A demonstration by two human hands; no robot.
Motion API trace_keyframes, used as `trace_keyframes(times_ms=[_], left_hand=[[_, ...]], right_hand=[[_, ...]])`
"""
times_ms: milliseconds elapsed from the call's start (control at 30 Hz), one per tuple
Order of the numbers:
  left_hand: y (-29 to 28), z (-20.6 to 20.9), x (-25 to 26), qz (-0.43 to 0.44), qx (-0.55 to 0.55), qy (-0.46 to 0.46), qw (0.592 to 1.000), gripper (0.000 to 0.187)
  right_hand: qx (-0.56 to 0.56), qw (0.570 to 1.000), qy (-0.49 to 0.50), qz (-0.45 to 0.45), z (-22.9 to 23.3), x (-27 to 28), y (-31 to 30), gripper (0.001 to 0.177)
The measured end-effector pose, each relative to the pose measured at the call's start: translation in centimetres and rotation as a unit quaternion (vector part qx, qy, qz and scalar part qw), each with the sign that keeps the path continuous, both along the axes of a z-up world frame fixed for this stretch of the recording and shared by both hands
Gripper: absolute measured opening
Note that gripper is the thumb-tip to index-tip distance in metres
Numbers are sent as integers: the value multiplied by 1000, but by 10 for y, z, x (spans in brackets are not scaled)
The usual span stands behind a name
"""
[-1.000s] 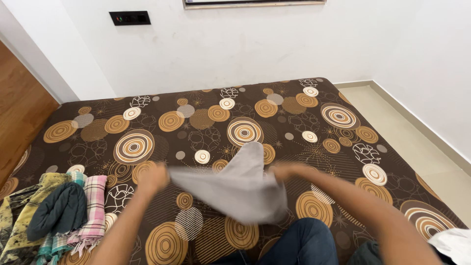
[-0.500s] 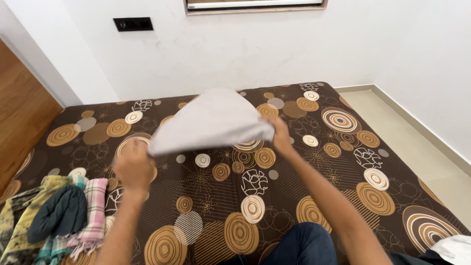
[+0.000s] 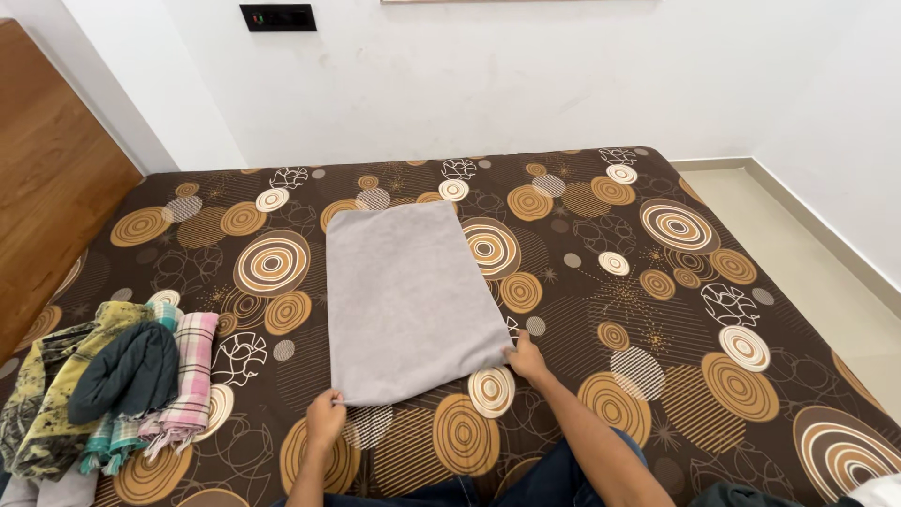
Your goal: The person folds multiple towels on a bed. They roll a pink and white checkered towel, then fold a white towel with a dark border, and finally fold a gray towel, placing each folded item in a growing stack.
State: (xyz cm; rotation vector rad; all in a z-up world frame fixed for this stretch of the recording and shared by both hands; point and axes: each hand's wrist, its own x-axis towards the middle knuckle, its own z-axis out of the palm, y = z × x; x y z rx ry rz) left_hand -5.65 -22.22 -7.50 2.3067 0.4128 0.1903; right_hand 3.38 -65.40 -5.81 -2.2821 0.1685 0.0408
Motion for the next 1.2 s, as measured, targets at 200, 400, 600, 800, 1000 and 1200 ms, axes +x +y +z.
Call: trace_keyframes(times_ms=[200,400,600,800,1000,1200], left_hand=[[20,3,-8,48,-54,119,990,26],[3,-7,-9,31,235,112,965,32],[-54,17,6,-139,344,-104,923,64],[-54,41,5,-52,297,151,941,67],[-27,23,16,72,111,116,984,67],[-15,26,6,70,88,194,975,53]], right_hand=[[49,989,142,8,13,9,-35,64],[-279,959,29,44,23,-14,-13,54],[-243,919,-217,225,31,-30,67,72],[-325,920,38,218,16,-32,81,76],[-240,967,75,-34,-10,9,25,58],[-190,973,132,-14,4,8,-1,58]])
